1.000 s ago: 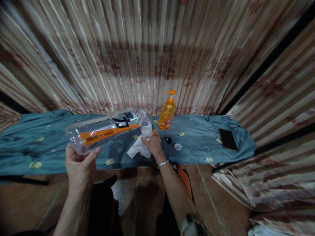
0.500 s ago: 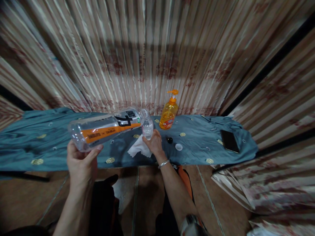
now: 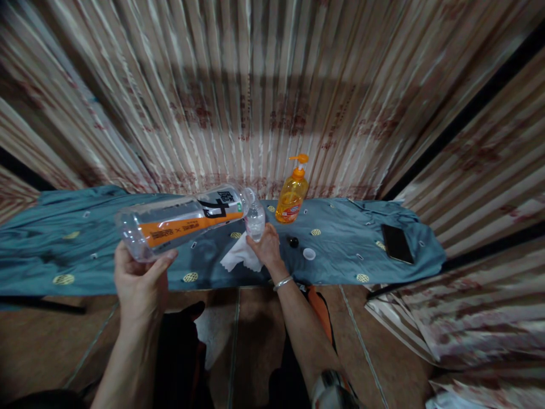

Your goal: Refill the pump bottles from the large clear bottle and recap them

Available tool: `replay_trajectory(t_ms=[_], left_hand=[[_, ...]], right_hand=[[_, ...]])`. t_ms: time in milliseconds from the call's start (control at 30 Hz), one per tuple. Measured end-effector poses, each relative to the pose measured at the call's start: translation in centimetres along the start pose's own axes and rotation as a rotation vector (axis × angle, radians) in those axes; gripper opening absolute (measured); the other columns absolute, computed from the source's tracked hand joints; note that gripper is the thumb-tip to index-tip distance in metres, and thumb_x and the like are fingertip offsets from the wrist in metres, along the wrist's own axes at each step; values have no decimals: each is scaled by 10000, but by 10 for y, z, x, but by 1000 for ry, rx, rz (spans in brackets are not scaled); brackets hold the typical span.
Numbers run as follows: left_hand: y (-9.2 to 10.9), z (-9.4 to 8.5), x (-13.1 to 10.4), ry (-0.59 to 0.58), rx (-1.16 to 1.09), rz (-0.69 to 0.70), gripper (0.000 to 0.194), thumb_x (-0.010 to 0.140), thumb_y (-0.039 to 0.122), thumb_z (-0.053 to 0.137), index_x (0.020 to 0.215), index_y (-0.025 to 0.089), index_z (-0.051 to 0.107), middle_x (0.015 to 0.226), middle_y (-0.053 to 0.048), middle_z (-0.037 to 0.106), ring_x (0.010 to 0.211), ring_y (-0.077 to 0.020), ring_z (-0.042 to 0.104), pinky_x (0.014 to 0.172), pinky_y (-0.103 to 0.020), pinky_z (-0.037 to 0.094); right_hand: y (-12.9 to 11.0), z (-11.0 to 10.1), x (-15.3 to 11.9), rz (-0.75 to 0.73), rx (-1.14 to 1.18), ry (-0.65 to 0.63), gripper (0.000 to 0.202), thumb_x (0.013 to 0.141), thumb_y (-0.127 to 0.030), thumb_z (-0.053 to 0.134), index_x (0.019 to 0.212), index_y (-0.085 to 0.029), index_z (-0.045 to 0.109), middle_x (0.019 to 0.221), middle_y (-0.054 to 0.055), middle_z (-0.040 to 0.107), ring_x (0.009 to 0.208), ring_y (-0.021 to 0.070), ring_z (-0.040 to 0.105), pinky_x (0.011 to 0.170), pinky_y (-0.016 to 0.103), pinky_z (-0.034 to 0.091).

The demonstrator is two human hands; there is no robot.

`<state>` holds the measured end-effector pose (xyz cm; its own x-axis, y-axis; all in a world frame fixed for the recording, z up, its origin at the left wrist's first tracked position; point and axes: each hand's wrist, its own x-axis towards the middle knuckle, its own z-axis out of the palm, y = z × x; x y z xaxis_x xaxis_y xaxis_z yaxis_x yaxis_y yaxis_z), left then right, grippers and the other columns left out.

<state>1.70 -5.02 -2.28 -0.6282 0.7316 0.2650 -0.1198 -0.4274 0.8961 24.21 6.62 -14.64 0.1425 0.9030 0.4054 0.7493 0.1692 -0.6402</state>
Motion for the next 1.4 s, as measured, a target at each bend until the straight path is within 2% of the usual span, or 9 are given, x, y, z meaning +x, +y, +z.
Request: replay_trajectory(t_ms=[267, 567, 767, 1067, 1267, 1400], left_hand=[[-1, -1, -1, -8, 25, 14, 851, 520, 330, 1032, 1280, 269, 654, 1275, -74, 744, 1144, -286, 751, 1051, -440, 613], [1, 1, -1, 3, 12, 3, 831, 509, 291, 1026, 1260, 262, 671, 1246, -65, 760, 1074, -254, 765, 1001, -399, 638], [0, 0, -1, 0, 20, 5, 880, 512, 328, 1036, 1305, 263, 658, 1317, -96, 746, 1178, -316, 762, 1053, -458, 632], [1, 2, -1, 20, -16, -15, 841, 463, 276, 1034, 1221, 258, 671, 1242, -55, 752, 1049, -237, 747, 983, -380, 618], [-1, 1, 0, 24, -38, -12, 859, 457, 239, 1038, 1238, 255, 681, 1214, -48, 757, 1041, -238, 753, 993, -383, 618], [-1, 2, 1, 20, -47, -10, 861, 445, 251, 1041, 1225, 251, 677, 1206, -46, 756, 1017, -223, 742, 949, -355, 618]], right_hand=[[0, 1, 0, -1, 2, 5, 338, 820, -394, 821, 1055, -219, 654, 1072, 127, 780, 1113, 338, 753, 1008, 456, 611], [-2, -1, -1, -7, -5, 0, 332, 828, -362, 845, 1058, -210, 661, 1066, 124, 775, 1124, 333, 753, 1022, 440, 604], [-3, -1, 0, 19, -25, -12, 400, 817, -372, 853, 1111, -189, 652, 1119, 153, 775, 1168, 354, 749, 1042, 459, 601], [-2, 0, 0, 18, -35, -14, 381, 825, -385, 822, 1100, -188, 646, 1110, 158, 779, 1154, 354, 749, 1032, 464, 603], [0, 0, 0, 14, -24, -5, 405, 822, -399, 818, 1125, -191, 649, 1156, 168, 782, 1162, 352, 754, 1028, 464, 607], [-1, 0, 0, 21, -31, -13, 372, 824, -400, 826, 1078, -191, 651, 1094, 152, 778, 1151, 353, 759, 1026, 455, 606]])
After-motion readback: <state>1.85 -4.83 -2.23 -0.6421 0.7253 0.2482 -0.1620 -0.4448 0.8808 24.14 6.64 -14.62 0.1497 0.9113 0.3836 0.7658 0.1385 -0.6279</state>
